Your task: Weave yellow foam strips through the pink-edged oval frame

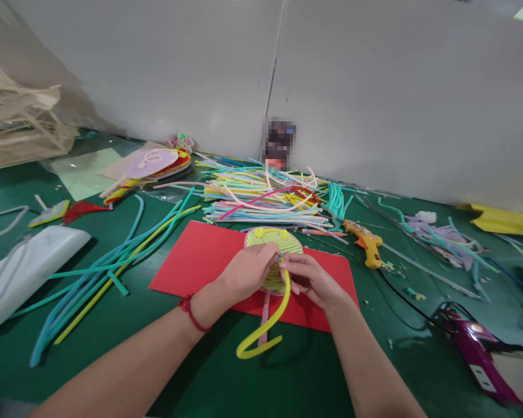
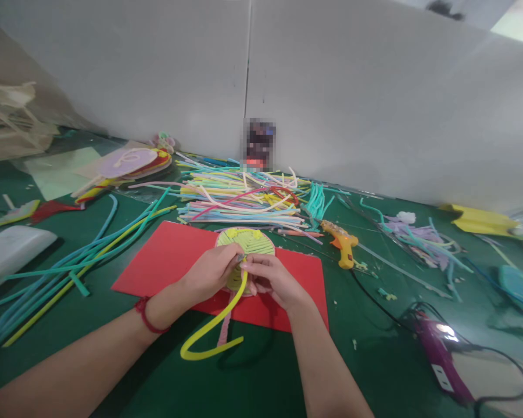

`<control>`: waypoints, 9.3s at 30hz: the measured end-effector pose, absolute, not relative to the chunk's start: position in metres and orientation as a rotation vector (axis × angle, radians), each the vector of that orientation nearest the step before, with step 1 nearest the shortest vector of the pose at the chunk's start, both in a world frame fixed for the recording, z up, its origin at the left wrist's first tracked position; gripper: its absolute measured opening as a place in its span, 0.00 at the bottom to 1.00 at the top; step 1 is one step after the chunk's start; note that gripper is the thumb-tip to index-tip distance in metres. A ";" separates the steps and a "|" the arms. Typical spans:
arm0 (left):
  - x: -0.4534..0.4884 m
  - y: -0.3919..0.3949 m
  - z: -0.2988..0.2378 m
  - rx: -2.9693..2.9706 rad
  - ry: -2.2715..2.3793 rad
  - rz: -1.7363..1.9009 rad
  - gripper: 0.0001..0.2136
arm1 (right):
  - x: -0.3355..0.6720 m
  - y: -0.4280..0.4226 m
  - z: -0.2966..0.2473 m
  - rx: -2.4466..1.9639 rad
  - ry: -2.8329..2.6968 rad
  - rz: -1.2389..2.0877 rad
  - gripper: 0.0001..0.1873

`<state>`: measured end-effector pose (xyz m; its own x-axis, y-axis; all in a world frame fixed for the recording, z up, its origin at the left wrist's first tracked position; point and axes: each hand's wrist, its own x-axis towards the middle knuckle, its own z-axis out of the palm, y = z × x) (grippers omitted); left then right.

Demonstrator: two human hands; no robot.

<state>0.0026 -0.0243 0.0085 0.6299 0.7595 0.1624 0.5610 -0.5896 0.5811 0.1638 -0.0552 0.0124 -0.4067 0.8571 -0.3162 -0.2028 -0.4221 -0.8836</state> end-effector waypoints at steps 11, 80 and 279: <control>-0.001 -0.024 0.013 2.180 0.889 0.575 0.14 | 0.165 -0.056 0.017 -1.082 -1.005 1.855 0.14; 0.004 -0.013 0.005 1.619 0.973 0.937 0.15 | 0.186 -0.040 0.009 -0.220 0.047 1.315 0.09; -0.008 0.006 0.064 2.204 0.770 0.066 0.09 | 0.155 -0.052 0.009 -1.238 -1.557 1.083 0.15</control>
